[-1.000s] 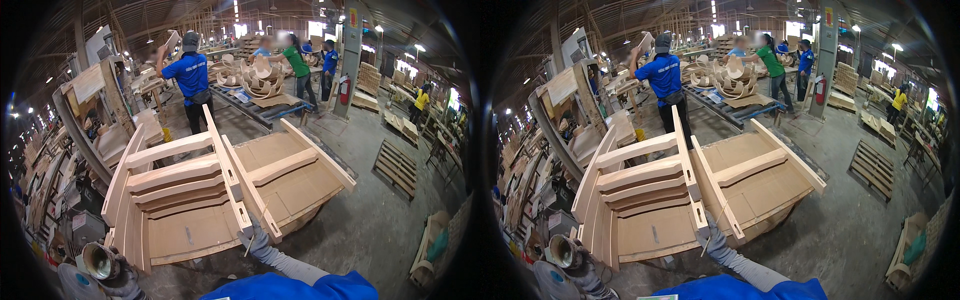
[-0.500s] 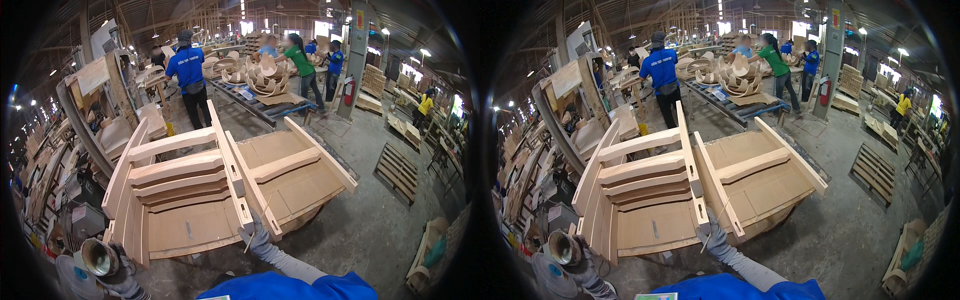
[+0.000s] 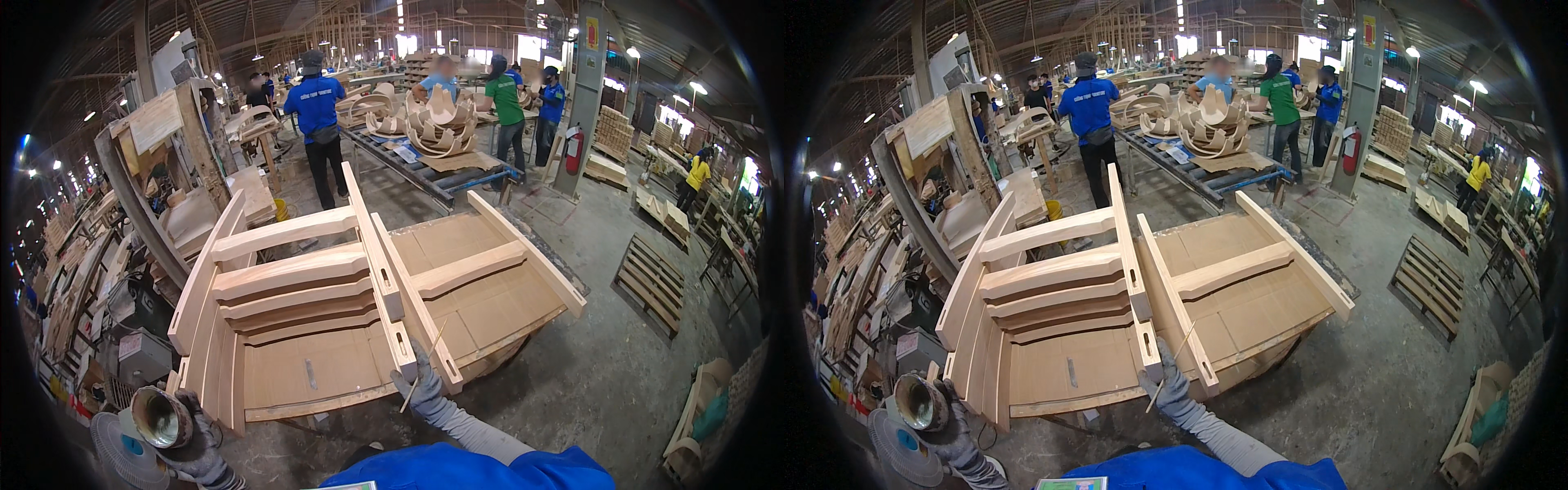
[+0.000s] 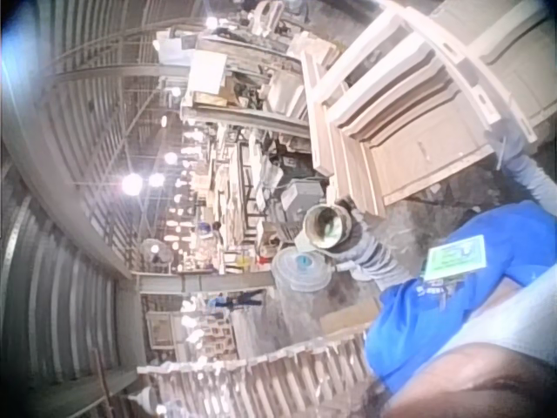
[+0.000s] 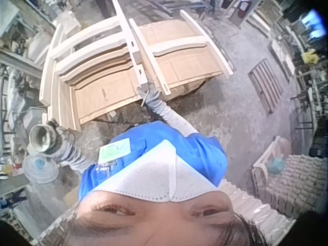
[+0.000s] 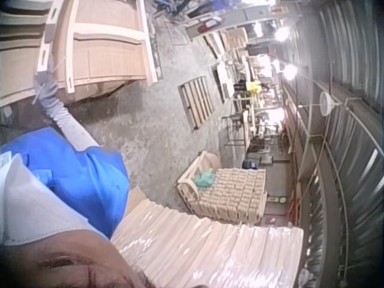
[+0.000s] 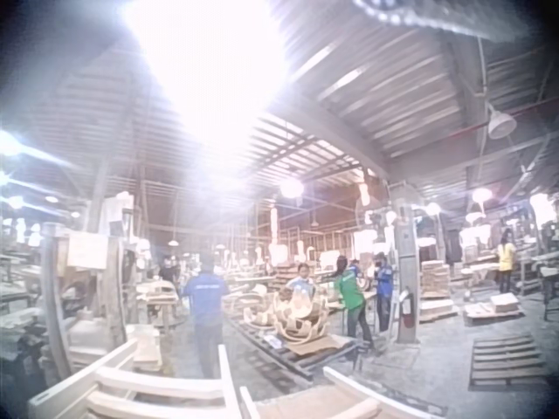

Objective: The person applies a clear liquid finish to a wooden chair frame using a brush. They repeatedly dip the brush into a small container and coat the chair's edges and surfaces. The person briefly walks to a nearby table to refill the container before continuing to paint the chair.

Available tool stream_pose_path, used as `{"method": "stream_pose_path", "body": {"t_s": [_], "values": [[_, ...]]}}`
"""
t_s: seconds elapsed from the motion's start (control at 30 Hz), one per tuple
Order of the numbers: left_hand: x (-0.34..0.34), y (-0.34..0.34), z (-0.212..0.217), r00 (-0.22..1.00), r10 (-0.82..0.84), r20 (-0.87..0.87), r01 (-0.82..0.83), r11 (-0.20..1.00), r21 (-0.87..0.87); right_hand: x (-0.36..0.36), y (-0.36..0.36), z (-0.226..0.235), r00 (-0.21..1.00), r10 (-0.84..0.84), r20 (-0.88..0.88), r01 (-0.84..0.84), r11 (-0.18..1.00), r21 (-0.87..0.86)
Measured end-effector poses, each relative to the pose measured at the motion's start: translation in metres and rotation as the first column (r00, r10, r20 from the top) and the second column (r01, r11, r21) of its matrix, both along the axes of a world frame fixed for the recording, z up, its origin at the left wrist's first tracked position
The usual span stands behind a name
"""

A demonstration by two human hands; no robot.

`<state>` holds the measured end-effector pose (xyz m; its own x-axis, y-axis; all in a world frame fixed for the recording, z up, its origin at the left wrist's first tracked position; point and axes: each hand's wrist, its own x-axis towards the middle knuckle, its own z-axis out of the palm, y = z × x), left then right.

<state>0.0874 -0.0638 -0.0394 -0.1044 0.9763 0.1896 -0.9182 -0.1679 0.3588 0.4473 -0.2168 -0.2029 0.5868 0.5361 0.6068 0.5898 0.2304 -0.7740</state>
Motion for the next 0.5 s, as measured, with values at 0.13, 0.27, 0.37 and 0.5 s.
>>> {"method": "stream_pose_path", "body": {"t_s": [0.13,0.27,0.37,0.5], "values": [[0.015,-0.002,0.013,0.994,0.096,0.042,-0.093,0.993,-0.078,0.001,-0.001,0.002,1.000,-0.021,0.020,0.021,1.000,0.021],[0.018,-0.007,0.015,0.989,0.122,0.078,-0.110,0.984,-0.143,-0.004,-0.001,0.008,0.996,-0.078,0.047,0.078,0.997,0.014],[0.027,-0.010,0.023,0.979,0.122,0.165,-0.084,0.972,-0.220,-0.003,-0.001,0.008,0.996,-0.078,0.049,0.077,0.997,0.022],[0.010,-0.002,0.010,0.992,0.052,0.112,-0.041,0.994,-0.098,-0.001,0.002,0.004,0.996,-0.075,0.037,0.073,0.996,0.056]]}}
